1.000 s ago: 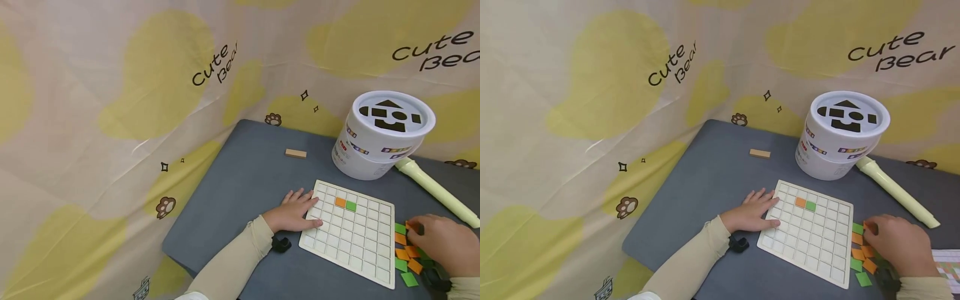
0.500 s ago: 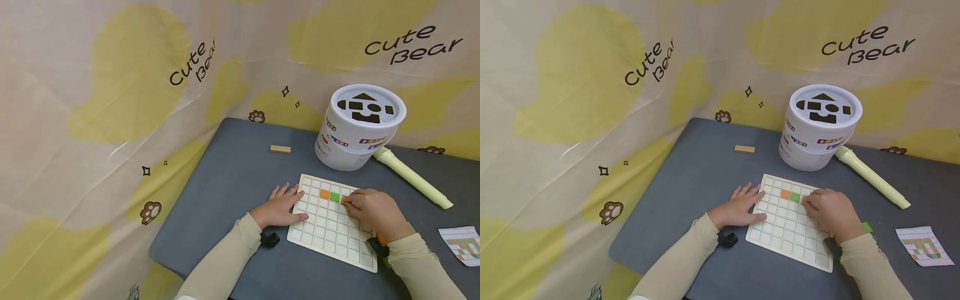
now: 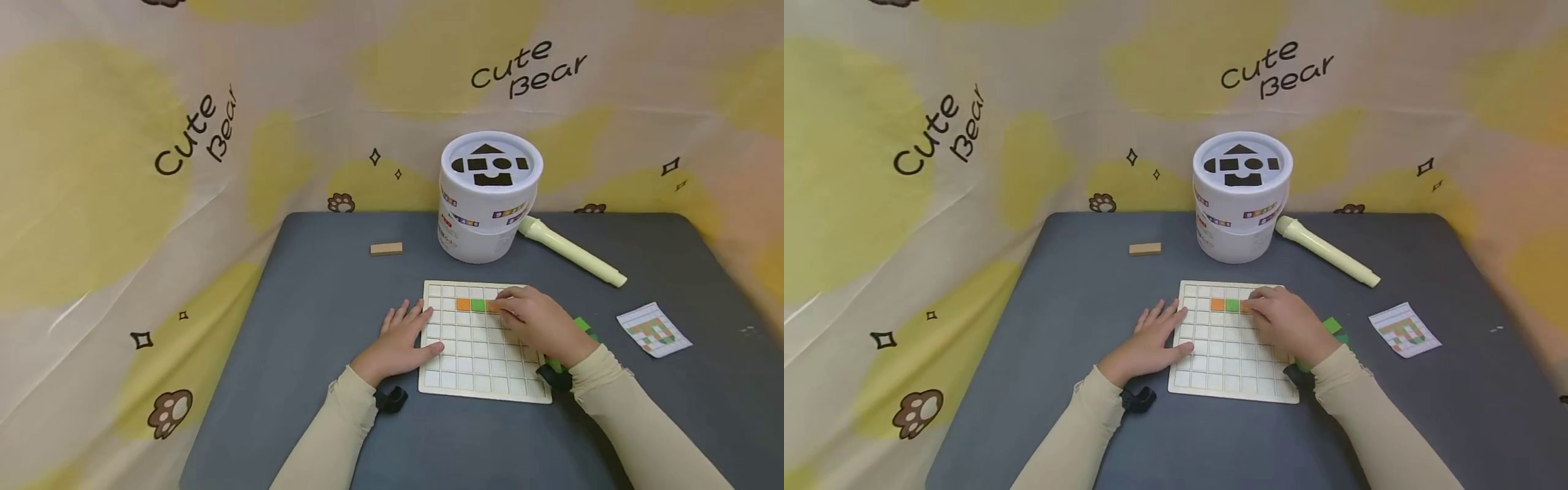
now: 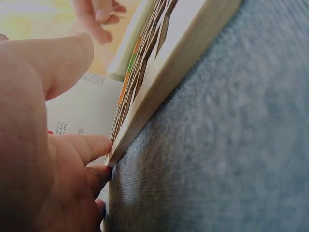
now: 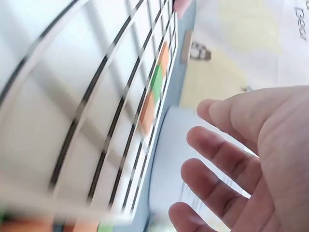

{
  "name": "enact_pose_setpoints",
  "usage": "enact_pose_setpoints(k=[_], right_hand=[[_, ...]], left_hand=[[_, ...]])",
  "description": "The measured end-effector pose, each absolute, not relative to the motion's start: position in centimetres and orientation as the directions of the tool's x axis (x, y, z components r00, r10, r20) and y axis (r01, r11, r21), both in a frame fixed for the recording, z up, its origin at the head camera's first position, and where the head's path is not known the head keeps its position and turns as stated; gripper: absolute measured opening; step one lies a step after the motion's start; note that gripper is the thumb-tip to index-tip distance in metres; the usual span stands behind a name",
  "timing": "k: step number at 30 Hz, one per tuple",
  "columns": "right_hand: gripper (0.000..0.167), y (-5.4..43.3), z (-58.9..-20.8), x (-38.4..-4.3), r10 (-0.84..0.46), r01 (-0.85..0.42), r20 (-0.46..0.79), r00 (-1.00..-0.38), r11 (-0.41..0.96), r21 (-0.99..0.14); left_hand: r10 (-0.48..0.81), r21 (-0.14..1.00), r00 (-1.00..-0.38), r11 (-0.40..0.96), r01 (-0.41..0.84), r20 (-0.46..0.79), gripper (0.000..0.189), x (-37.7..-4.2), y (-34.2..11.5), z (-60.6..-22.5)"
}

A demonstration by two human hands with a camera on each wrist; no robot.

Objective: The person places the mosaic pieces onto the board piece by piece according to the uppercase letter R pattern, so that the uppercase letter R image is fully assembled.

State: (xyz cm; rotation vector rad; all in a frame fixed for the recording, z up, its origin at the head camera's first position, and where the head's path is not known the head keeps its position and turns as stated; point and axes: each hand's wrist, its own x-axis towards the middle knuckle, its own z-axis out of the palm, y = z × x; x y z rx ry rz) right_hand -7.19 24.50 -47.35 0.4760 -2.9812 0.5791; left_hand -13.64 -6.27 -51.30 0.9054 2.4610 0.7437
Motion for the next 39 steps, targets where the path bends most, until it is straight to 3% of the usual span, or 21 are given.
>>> enact_pose_setpoints(k=[7, 12, 25, 39], right_hand=[[0.031, 29.0, -47.4, -4.7, -0.098, -0.092, 0.012, -0.995, 0.876, -0.473], [0.034, 32.5, -47.6, -2.5, 0.01, 0.028, -0.041, -0.999, 0.889, -0.457], [0.041, 34.8, -47.9, -0.5, 0.079, 0.137, -0.164, -0.983, 0.914, -0.382], [0.044, 35.2, -49.0, 0.4, 0.077, 0.114, -0.118, -0.99, 0.93, -0.35]], left_hand=[[0.676, 0.612, -0.709, 0.653, 0.446, -0.204, 0.085, -13.6, -6.7, -51.4], [0.682, 0.603, -0.703, 0.652, 0.459, -0.202, 0.085, -13.7, -6.3, -51.3], [0.675, 0.59, -0.708, 0.663, 0.461, -0.207, 0.085, -13.9, -6.2, -51.6], [0.677, 0.604, -0.705, 0.658, 0.45, -0.213, 0.085, -13.8, -6.3, -51.5]])
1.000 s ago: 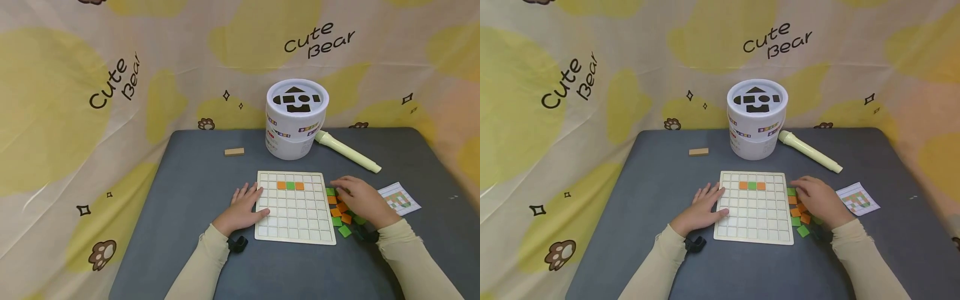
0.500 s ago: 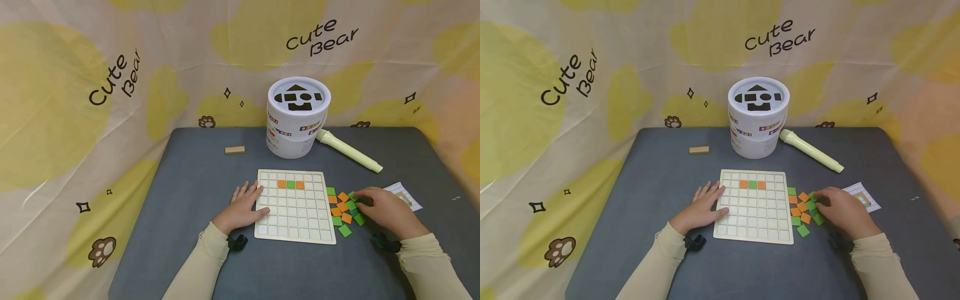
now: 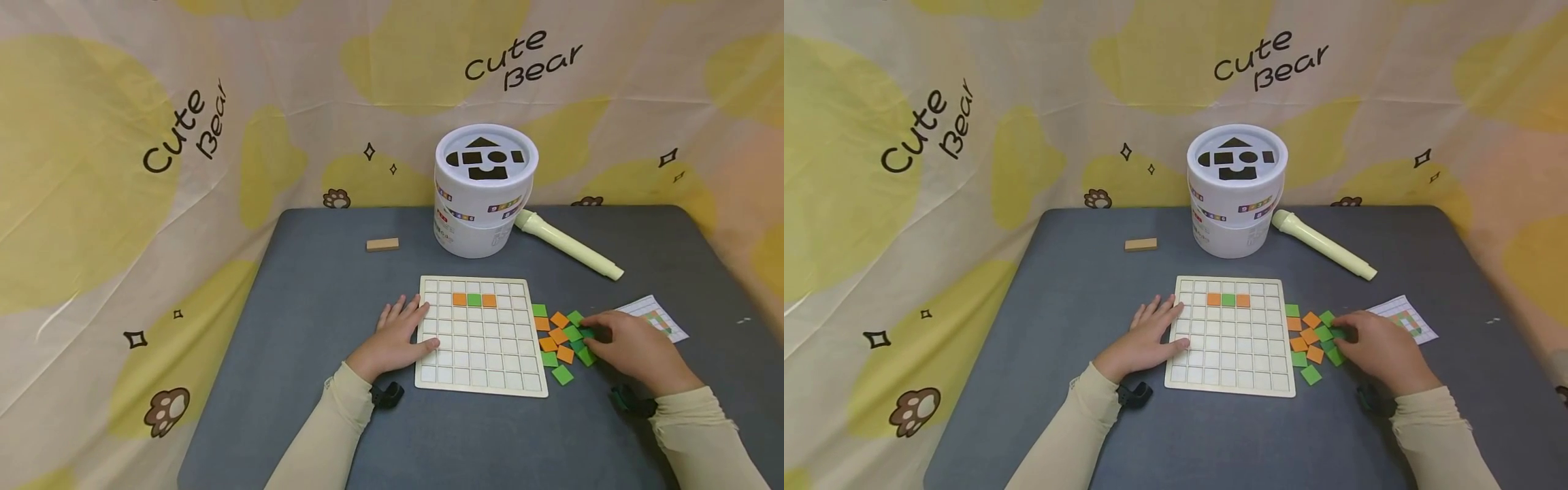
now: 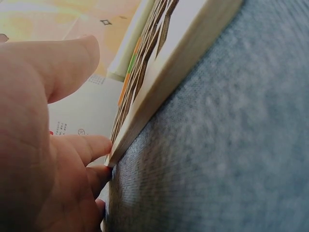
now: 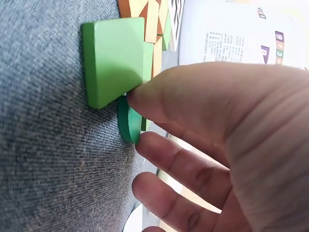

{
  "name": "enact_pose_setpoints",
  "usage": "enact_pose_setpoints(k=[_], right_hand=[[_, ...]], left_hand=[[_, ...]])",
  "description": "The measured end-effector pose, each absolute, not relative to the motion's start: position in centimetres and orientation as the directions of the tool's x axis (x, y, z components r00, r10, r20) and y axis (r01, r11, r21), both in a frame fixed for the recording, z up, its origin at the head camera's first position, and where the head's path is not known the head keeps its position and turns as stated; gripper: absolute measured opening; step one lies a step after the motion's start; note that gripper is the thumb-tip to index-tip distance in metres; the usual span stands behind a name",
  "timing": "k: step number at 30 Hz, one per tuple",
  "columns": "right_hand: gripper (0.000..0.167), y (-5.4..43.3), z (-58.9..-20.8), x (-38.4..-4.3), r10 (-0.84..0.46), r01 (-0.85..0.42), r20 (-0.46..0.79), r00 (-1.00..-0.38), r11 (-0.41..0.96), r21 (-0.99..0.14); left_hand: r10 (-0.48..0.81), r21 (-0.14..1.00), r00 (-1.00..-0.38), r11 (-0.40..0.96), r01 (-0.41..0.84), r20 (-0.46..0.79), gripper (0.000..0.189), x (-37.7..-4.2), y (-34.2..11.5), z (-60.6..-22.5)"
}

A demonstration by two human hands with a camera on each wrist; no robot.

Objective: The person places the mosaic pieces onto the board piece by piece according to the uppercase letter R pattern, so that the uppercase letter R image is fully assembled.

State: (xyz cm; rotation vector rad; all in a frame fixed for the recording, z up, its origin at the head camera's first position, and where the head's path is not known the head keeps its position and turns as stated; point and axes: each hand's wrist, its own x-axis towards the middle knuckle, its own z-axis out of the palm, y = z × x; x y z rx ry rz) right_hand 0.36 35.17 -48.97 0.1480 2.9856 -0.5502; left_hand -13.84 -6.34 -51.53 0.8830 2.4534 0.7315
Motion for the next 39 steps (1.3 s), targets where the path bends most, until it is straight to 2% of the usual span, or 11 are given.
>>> enact_pose_setpoints(k=[6, 12, 23, 30, 39], right_hand=[[0.048, 35.4, -48.8, 0.3, 0.111, 0.153, -0.147, -0.983, 0.936, -0.317], [0.043, 35.3, -48.4, 0.3, 0.141, 0.187, -0.17, -0.975, 0.937, -0.296], [0.033, 34.6, -48.2, 0.1, 0.136, 0.178, -0.156, -0.978, 0.936, -0.302], [0.037, 34.1, -47.6, 0.0, 0.166, 0.199, -0.134, -0.977, 0.935, -0.293], [0.033, 32.3, -46.8, -0.9, 0.079, 0.101, -0.079, -0.994, 0.932, -0.348]], left_hand=[[0.671, 0.585, -0.711, 0.668, 0.46, -0.208, 0.085, -13.8, -6.5, -51.5], [0.666, 0.556, -0.706, 0.69, 0.463, -0.239, 0.087, -13.7, -6.4, -51.2], [0.645, 0.543, -0.696, 0.724, 0.425, -0.315, 0.092, -13.3, -6.6, -50.4], [0.657, 0.547, -0.681, 0.717, 0.433, -0.322, 0.093, -13.3, -6.6, -50.4], [0.672, 0.558, -0.671, 0.702, 0.443, -0.313, 0.095, -13.2, -6.0, -50.2]])
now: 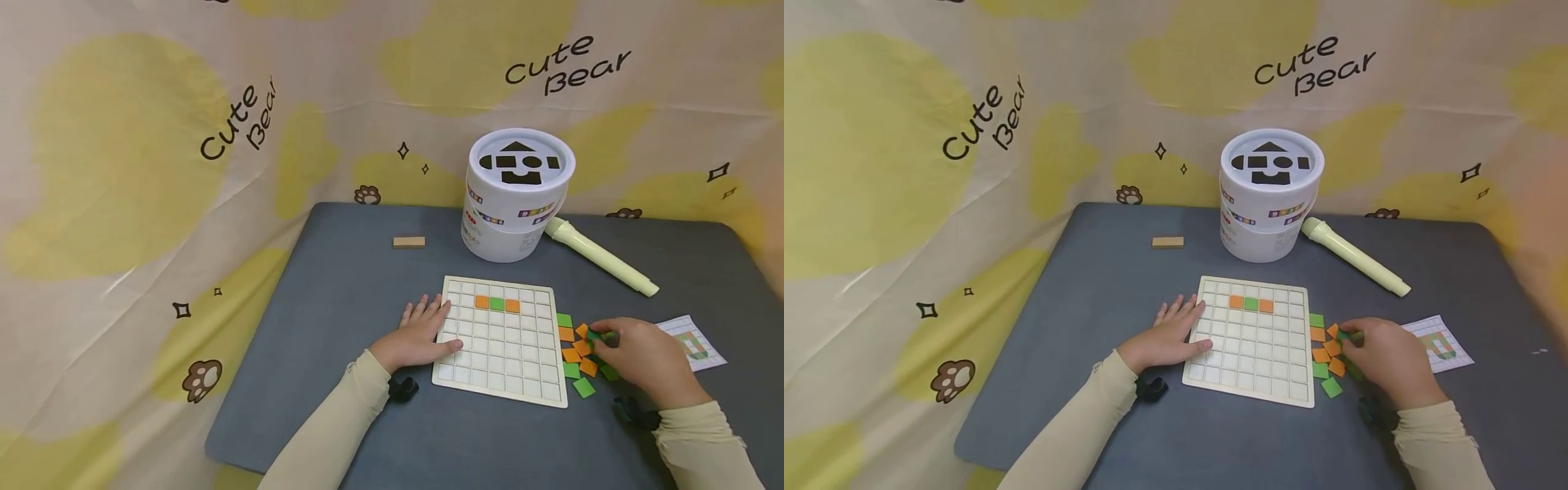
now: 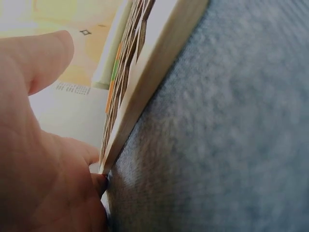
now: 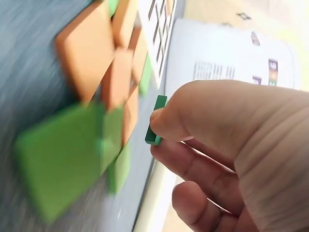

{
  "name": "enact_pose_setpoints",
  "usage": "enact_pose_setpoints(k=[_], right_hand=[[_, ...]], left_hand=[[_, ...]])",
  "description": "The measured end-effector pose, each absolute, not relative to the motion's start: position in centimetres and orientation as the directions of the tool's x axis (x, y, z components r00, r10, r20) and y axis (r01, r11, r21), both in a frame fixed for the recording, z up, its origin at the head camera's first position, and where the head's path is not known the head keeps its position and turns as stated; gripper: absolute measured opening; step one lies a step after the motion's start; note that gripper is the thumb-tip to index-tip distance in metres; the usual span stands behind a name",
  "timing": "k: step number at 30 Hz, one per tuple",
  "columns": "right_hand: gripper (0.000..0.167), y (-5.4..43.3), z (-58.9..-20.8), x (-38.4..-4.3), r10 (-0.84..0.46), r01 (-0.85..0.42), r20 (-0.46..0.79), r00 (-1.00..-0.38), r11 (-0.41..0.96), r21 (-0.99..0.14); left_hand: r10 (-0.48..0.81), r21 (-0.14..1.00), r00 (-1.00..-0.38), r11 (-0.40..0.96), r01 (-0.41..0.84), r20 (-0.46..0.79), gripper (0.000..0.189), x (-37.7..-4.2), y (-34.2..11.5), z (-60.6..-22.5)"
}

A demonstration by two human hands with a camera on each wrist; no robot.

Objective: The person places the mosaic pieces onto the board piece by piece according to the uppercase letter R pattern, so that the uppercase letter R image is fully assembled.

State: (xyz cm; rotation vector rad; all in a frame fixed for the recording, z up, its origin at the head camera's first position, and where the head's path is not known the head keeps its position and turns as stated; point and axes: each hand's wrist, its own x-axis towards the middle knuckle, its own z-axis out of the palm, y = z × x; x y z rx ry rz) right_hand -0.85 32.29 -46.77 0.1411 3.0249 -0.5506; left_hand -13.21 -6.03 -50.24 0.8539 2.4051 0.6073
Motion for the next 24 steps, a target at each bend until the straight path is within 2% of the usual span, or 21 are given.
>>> enact_pose_setpoints(k=[8, 13, 24], right_hand=[[0.031, 29.2, -46.3, -2.9, -0.035, -0.018, -0.039, -0.999, 0.928, -0.372], [0.029, 28.3, -46.5, -3.7, -0.05, -0.032, -0.038, -0.998, 0.928, -0.372], [0.025, 26.1, -46.9, -6.7, -0.133, -0.114, -0.025, -0.991, 0.923, -0.369]], left_hand=[[0.669, 0.532, -0.666, 0.714, 0.455, -0.329, 0.098, -13.0, -6.3, -49.9], [0.689, 0.55, -0.649, 0.694, 0.465, -0.322, 0.099, -13.0, -5.9, -49.7], [0.671, 0.531, -0.665, 0.713, 0.458, -0.328, 0.098, -13.1, -6.4, -50.4]])
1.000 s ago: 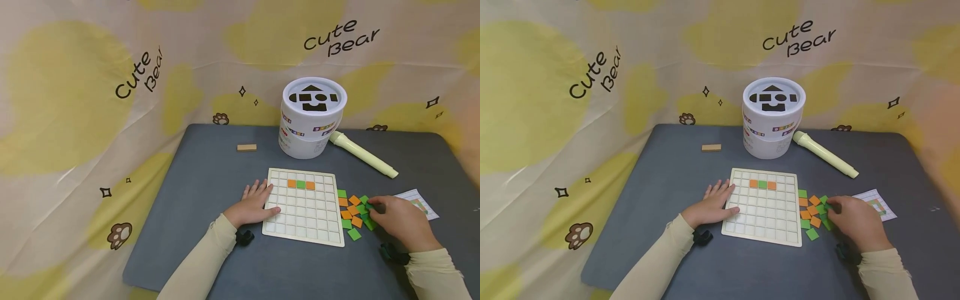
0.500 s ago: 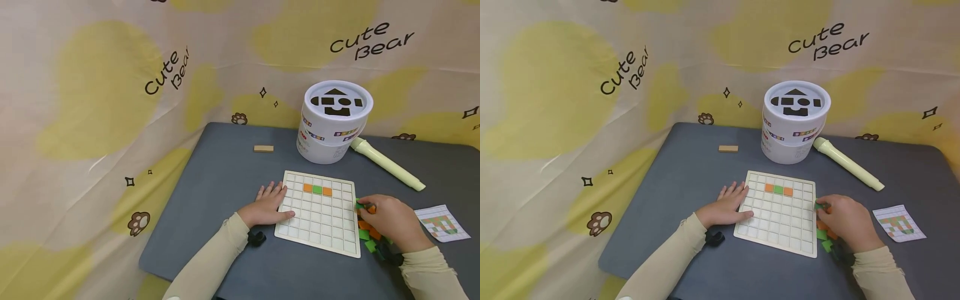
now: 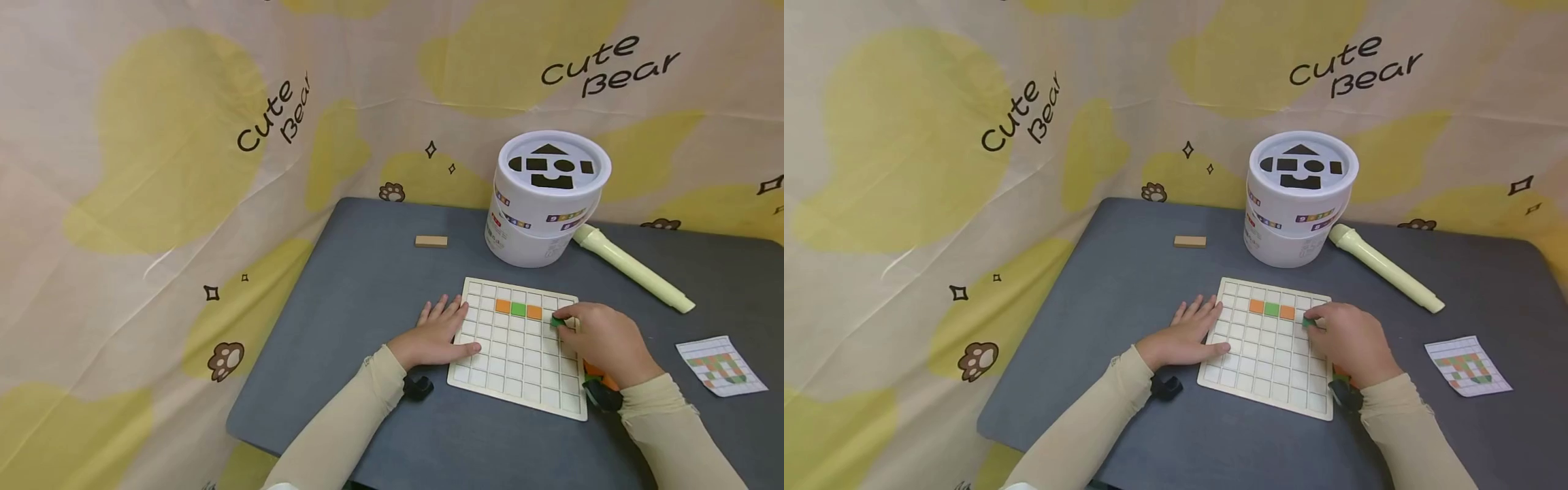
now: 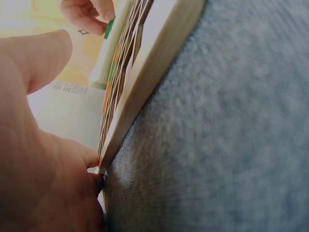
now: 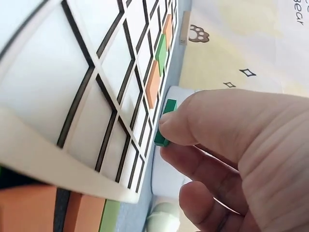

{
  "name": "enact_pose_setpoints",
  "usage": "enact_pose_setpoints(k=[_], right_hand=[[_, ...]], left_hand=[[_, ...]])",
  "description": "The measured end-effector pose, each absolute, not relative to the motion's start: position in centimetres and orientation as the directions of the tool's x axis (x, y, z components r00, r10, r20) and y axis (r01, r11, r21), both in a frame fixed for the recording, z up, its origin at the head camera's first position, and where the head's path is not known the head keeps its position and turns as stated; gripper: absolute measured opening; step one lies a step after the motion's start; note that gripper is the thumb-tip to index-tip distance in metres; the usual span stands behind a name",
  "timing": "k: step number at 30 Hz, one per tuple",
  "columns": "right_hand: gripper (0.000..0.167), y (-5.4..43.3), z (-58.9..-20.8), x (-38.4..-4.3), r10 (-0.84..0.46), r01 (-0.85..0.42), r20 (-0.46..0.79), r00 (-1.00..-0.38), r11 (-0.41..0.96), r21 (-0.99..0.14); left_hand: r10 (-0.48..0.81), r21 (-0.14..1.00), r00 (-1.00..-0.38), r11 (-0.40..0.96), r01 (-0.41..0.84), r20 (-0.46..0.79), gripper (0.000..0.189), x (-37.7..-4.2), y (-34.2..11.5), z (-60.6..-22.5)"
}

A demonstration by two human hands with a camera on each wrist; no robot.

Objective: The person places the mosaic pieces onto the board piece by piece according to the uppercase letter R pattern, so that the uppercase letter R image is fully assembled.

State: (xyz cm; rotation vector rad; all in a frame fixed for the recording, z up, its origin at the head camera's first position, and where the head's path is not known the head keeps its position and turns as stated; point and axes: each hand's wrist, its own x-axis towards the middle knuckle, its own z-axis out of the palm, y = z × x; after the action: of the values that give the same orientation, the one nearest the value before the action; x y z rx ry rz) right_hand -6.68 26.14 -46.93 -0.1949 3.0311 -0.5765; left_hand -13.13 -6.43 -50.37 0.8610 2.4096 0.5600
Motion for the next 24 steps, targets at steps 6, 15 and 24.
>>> enact_pose_setpoints(k=[6, 15, 24], right_hand=[[0.02, 25.6, -47.4, -7.5, -0.166, -0.153, -0.004, -0.986, 0.921, -0.359], [0.016, 25.7, -47.8, -8.2, -0.17, -0.151, -0.025, -0.985, 0.925, -0.349], [0.015, 25.5, -48.2, -8.7, -0.166, -0.147, -0.029, -0.986, 0.931, -0.334]], left_hand=[[0.67, 0.53, -0.665, 0.715, 0.457, -0.33, 0.097, -13.0, -6.6, -50.5], [0.67, 0.531, -0.664, 0.714, 0.456, -0.333, 0.096, -13.0, -6.4, -50.1], [0.671, 0.53, -0.662, 0.714, 0.457, -0.334, 0.096, -13.3, -6.2, -50.2]])
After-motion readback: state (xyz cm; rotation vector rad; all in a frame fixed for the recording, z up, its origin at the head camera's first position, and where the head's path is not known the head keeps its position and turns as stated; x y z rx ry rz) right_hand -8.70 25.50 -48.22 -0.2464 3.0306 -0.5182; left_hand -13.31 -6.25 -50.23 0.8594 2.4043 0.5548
